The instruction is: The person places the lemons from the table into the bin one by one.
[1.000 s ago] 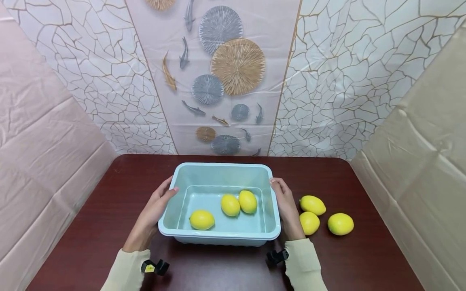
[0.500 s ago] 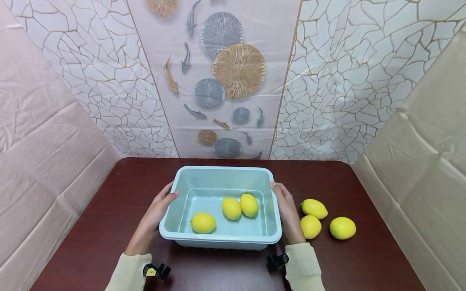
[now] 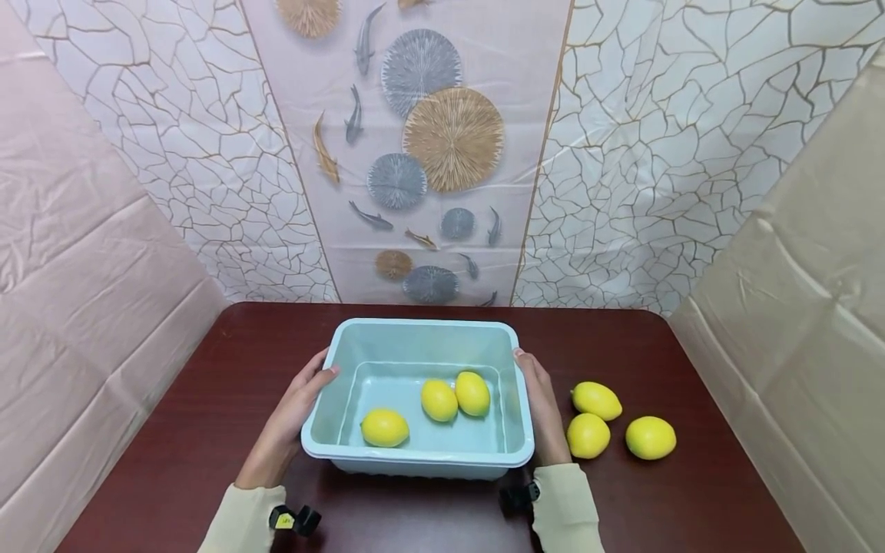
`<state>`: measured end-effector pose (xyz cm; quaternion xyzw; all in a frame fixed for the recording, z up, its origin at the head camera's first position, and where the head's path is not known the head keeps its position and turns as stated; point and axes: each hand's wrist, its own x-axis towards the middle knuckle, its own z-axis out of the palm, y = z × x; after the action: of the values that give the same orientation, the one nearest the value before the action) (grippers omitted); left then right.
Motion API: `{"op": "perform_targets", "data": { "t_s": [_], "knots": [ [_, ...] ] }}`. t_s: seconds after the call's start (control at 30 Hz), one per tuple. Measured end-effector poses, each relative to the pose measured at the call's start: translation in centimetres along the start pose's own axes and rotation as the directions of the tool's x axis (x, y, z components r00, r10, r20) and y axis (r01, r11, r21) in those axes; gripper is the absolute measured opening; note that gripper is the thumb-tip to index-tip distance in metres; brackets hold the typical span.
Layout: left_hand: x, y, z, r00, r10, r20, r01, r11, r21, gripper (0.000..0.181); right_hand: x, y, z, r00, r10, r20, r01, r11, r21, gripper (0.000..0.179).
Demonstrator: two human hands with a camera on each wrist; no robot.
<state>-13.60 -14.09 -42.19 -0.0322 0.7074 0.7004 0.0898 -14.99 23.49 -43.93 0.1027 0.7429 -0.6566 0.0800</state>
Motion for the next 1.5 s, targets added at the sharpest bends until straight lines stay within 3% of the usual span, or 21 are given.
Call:
{"op": "perform_targets", "data": {
  "t_s": [0.33, 0.63, 0.77, 1.07, 1.5],
  "knots": [
    [-0.1, 0.3, -0.4, 1.0, -0.004, -0.011, 0.004, 1.0, -0.021, 0.063, -0.7, -0.1, 0.5, 0.999, 0.0, 0.037, -0.003, 0.997, 0.078, 0.077],
    [0.4, 0.5, -0.3, 1.0, 0.003, 0.002, -0.003, 0.999, -0.053, 0.063, -0.8, -0.2, 0.0, 0.995, -0.07, 0.068, 0.066, 0.996, 0.061, 0.077],
    [0.5, 0.5, -0.3, 1.0, 0.003, 0.002, -0.003, 0.998, -0.059, 0.062, -0.6, -0.7, -0.3, 0.996, -0.063, 0.059, 0.061, 0.997, 0.035, 0.074],
    [0.6, 0.2, -0.3, 1.0, -0.003, -0.002, 0.003, 0.997, -0.075, 0.06, 0.2, -2.4, -0.8, 0.996, -0.07, -0.054, 0.057, 0.975, -0.213, 0.068],
    [0.5, -0.4, 0.0, 1.0, -0.005, 0.021, 0.007, 0.995, -0.103, 0.06, -0.9, -4.5, -2.8, 0.99, -0.132, 0.051, 0.141, 0.889, -0.437, 0.062]
  ]
}}
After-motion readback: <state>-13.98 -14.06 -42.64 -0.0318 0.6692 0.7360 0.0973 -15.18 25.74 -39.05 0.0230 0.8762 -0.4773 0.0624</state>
